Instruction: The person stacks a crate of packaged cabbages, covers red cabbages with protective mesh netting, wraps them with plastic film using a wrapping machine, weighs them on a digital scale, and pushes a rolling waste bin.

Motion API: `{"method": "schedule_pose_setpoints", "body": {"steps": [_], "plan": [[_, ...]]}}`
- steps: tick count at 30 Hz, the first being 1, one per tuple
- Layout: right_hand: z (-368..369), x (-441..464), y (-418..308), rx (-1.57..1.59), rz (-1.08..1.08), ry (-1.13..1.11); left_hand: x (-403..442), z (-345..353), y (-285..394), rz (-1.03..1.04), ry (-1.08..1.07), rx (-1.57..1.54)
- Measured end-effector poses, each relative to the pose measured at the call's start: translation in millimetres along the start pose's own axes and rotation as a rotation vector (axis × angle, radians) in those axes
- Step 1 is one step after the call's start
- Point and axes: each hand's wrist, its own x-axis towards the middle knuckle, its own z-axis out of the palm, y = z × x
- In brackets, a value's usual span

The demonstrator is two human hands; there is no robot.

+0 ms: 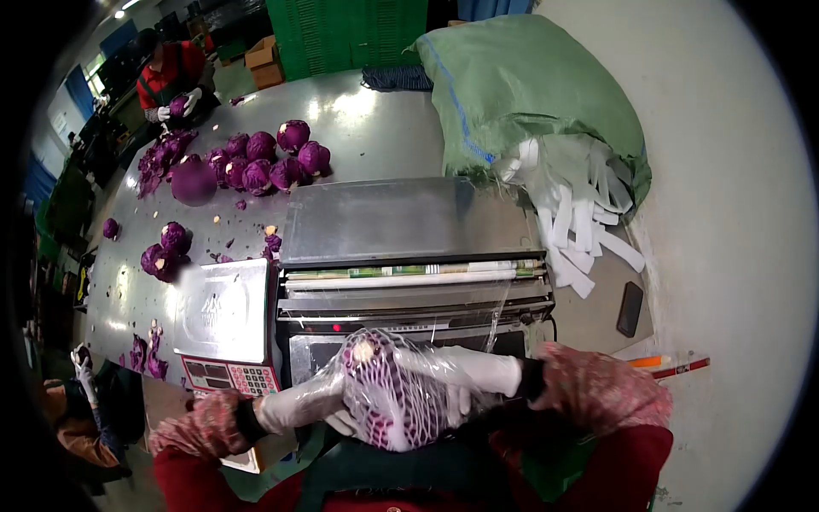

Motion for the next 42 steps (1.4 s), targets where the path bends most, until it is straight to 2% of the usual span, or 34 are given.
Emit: {"method": "schedule_pose_setpoints", "body": {"steps": [2, 4, 6, 7, 10, 12, 13, 14, 16, 17, 18, 21, 24, 25, 27, 29, 30, 32, 33, 34, 35, 36, 38, 39, 40, 42], "plan": [[6, 24, 11, 0.091, -0.041, 0.036, 17, -13, -35, -0.033, 0.148, -0.163], [6, 33, 20, 0.101, -0.095, 0.061, 13, -24, -46, -0.042, 0.075, -0.203], [1, 27, 24, 0.032, 0.088, 0.078, 7, -27, -61, -0.045, 0.004, -0.256], [5, 27, 32, 0.007, -0.004, 0.140, 6, -28, -67, -0.034, 0.073, -0.274], [21, 20, 77, 0.318, -0.135, 0.451, -10, -26, -78, 0.039, 0.173, -0.266], [33, 4, 105, 0.106, -0.285, 0.546, -35, -16, -76, 0.055, 0.176, -0.754], [46, -1, 105, -0.009, -0.366, 0.630, -45, -14, -83, 0.179, 0.103, -0.680], [56, 5, 110, -0.185, -0.622, 0.768, -48, -5, -89, 0.181, 0.110, -0.685], [65, 5, 89, -0.241, -0.738, 1.002, -44, 16, -96, 0.217, 0.535, 0.133], [62, 15, 94, -0.251, -0.738, 1.177, -33, 20, -104, 0.288, 0.588, 0.135], [54, 31, 106, -0.064, -0.720, 1.215, -23, 19, -119, 0.404, 0.641, -0.012], [52, 54, 82, 0.212, -0.947, 1.265, 4, 27, -128, 0.711, 0.875, -0.389], [47, 41, 77, 0.533, -0.899, 1.111, -7, 34, -140, 0.888, 0.714, -0.623], [45, 32, 74, 0.471, -0.851, 1.164, -17, 39, -141, 0.828, 0.807, -0.671], [28, 28, 104, -0.321, -0.891, 1.444, -39, 47, -146, 0.844, 0.842, -0.749], [33, 10, 115, 0.675, -0.641, 1.065, -50, 43, -163, 0.776, 0.855, -0.844], [25, 18, 120, 0.670, -0.637, 1.057, -45, 34, -187, 0.763, 0.842, -0.752], [7, 54, 136, 0.514, -0.591, 1.221, -23, 23, -207, 0.673, 0.776, -0.767], [7, 67, 124, 0.244, -0.608, 1.373, -8, 26, -203, 0.601, 0.797, -0.524], [10, 83, 109, -0.096, -0.750, 1.550, 5, 18, -204, 0.587, 0.580, -0.792], [9, 94, 103, -0.471, -0.793, 1.595, 17, 28, -194, 0.581, 0.551, -0.808], [7, 112, 103, -0.713, -0.838, 1.537, 26, 37, -185, 0.575, 0.518, -0.820], [28, 123, 82, -0.824, -0.600, 1.457, 38, 25, -198, 0.612, 0.525, -0.781], [33, 122, 75, -0.679, -0.755, 1.400, 44, 20, -201, 0.655, 0.537, -0.749], [37, 123, 70, -0.535, -0.905, 1.329, 50, 31, -173, 0.666, 0.533, -0.741], [52, 127, 63, -0.244, -1.348, 0.797, 59, 63, -102, 0.732, 0.971, -0.556]]}}
